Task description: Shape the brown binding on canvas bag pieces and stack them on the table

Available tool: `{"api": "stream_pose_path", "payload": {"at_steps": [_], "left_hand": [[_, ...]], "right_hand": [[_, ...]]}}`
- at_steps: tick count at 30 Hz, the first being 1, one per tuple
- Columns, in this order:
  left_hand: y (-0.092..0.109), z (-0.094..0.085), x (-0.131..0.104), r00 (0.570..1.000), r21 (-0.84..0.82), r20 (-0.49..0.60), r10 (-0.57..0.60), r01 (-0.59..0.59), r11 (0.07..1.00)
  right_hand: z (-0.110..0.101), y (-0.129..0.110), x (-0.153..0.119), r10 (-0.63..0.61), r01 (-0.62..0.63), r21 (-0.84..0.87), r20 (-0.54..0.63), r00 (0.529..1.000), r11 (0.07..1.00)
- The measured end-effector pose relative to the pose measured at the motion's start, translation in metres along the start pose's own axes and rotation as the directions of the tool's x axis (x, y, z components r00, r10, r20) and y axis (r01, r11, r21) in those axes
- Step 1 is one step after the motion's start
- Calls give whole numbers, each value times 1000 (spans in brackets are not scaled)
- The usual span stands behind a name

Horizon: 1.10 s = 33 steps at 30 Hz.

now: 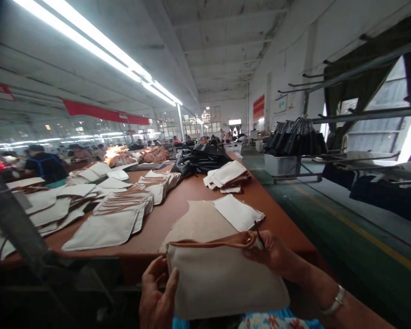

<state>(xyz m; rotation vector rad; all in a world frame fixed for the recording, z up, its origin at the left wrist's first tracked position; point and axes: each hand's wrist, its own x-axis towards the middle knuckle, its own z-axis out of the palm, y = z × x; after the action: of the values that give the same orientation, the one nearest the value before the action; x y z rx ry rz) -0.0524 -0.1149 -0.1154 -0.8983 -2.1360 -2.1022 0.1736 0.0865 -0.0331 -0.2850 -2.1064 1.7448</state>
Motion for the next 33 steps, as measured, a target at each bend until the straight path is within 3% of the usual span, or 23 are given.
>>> {"api": "stream_pose_path", "payload": {"at_steps": [2,3,6,10,12,14,16,19,21,23,26,30,31,33], "left_hand": [[-1,-6,17,963,-89,103,-251,260,961],[1,-8,23,932,-146,172,-318,344,928],[12,-10,31,860,-349,362,-359,482,804],[31,-18,29,800,-499,481,-358,586,639],[40,-20,26,771,-492,514,-377,625,607],[47,-18,23,736,-423,560,-379,648,633],[54,-12,19,712,-334,606,-355,632,699],[60,1,14,729,-251,615,-302,544,801],[61,5,11,749,-220,591,-300,507,833],[60,4,9,742,-205,583,-330,528,824],[60,0,4,688,-235,627,-366,615,753],[67,3,-1,613,-345,699,-367,739,578],[68,5,-1,610,-353,703,-366,746,565],[69,10,1,633,-311,681,-368,705,637]], "right_hand": [[0,-2,-1,5,-4,-63,12,1000,998],[0,-3,-1,12,-10,-81,24,1000,997],[0,-1,0,42,-39,-69,46,998,997],[-9,19,12,128,-132,-62,-52,990,989],[-11,29,21,69,-133,-293,-218,973,947],[-2,33,30,-160,-81,-579,-354,922,812],[18,27,35,-368,39,-710,-316,874,703],[60,10,41,-400,287,-572,-79,913,769],[82,3,46,-309,288,-421,19,951,860],[94,6,49,-209,217,-281,60,976,935],[100,21,48,-254,253,-224,21,967,941],[99,35,39,-458,404,-333,-99,883,852],[98,35,36,-470,407,-346,-121,874,845],[96,33,31,-476,394,-378,-151,867,838]]}}
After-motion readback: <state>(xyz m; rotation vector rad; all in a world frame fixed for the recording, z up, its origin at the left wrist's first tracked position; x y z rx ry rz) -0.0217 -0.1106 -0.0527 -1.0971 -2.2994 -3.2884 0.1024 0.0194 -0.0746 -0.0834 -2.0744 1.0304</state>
